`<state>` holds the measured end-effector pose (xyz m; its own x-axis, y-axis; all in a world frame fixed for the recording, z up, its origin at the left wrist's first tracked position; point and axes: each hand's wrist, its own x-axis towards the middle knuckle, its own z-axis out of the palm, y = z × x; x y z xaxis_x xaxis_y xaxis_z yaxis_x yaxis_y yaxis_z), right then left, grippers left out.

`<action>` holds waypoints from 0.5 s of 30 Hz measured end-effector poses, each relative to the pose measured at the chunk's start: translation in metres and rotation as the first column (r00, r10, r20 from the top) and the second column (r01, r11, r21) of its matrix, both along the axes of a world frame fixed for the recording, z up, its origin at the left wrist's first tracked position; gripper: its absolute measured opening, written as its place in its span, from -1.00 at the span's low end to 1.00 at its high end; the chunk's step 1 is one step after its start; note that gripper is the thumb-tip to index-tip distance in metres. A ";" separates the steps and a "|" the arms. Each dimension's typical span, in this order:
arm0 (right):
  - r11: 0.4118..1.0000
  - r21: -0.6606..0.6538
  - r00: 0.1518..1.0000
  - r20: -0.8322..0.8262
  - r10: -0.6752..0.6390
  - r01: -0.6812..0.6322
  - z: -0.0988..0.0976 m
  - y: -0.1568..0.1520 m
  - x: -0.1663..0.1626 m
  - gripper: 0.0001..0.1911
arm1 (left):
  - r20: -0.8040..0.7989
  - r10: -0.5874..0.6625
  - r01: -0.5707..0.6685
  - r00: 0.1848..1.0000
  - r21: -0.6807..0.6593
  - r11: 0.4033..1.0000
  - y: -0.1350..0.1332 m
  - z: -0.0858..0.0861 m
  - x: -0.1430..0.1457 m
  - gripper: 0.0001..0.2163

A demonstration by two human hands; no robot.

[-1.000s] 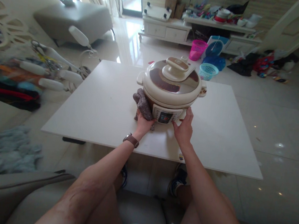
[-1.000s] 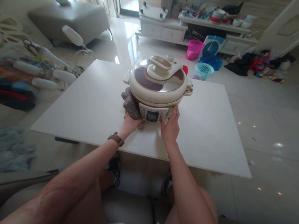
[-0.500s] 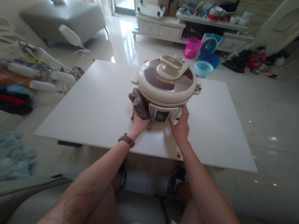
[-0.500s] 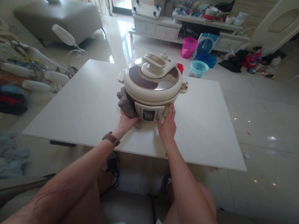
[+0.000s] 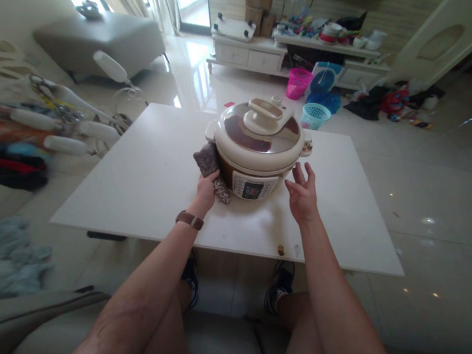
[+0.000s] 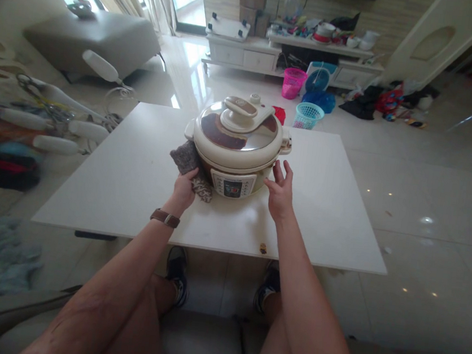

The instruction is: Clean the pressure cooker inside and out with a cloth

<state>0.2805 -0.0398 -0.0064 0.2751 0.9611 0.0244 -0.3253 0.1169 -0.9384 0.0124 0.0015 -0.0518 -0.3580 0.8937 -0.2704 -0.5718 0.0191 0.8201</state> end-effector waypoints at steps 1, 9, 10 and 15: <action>1.000 -0.013 0.999 -0.044 -0.002 0.002 0.005 -0.001 0.002 -0.17 | 0.005 0.011 -0.011 1.000 -0.002 1.000 0.000 0.001 0.000 -0.69; 0.997 -0.044 0.983 -0.170 -0.069 0.062 0.021 -0.001 0.007 -0.41 | -0.015 0.037 -0.037 0.999 0.027 0.999 -0.004 0.002 0.003 -0.66; 0.993 -0.050 0.984 -0.137 -0.110 0.104 0.019 -0.001 0.006 -0.45 | -0.004 0.052 -0.052 0.999 0.040 0.998 -0.004 0.004 0.001 -0.66; 0.984 -0.045 0.984 -0.018 -0.176 0.175 0.017 -0.002 0.004 -0.60 | 0.083 -0.007 -0.004 0.996 0.135 0.991 -0.006 0.031 -0.031 -0.61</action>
<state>0.2840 -0.0414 0.0102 0.4397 0.8978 -0.0238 -0.3236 0.1337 -0.9367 -0.0186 -0.0047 -0.0205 -0.3380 0.9244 -0.1766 -0.6384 -0.0873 0.7647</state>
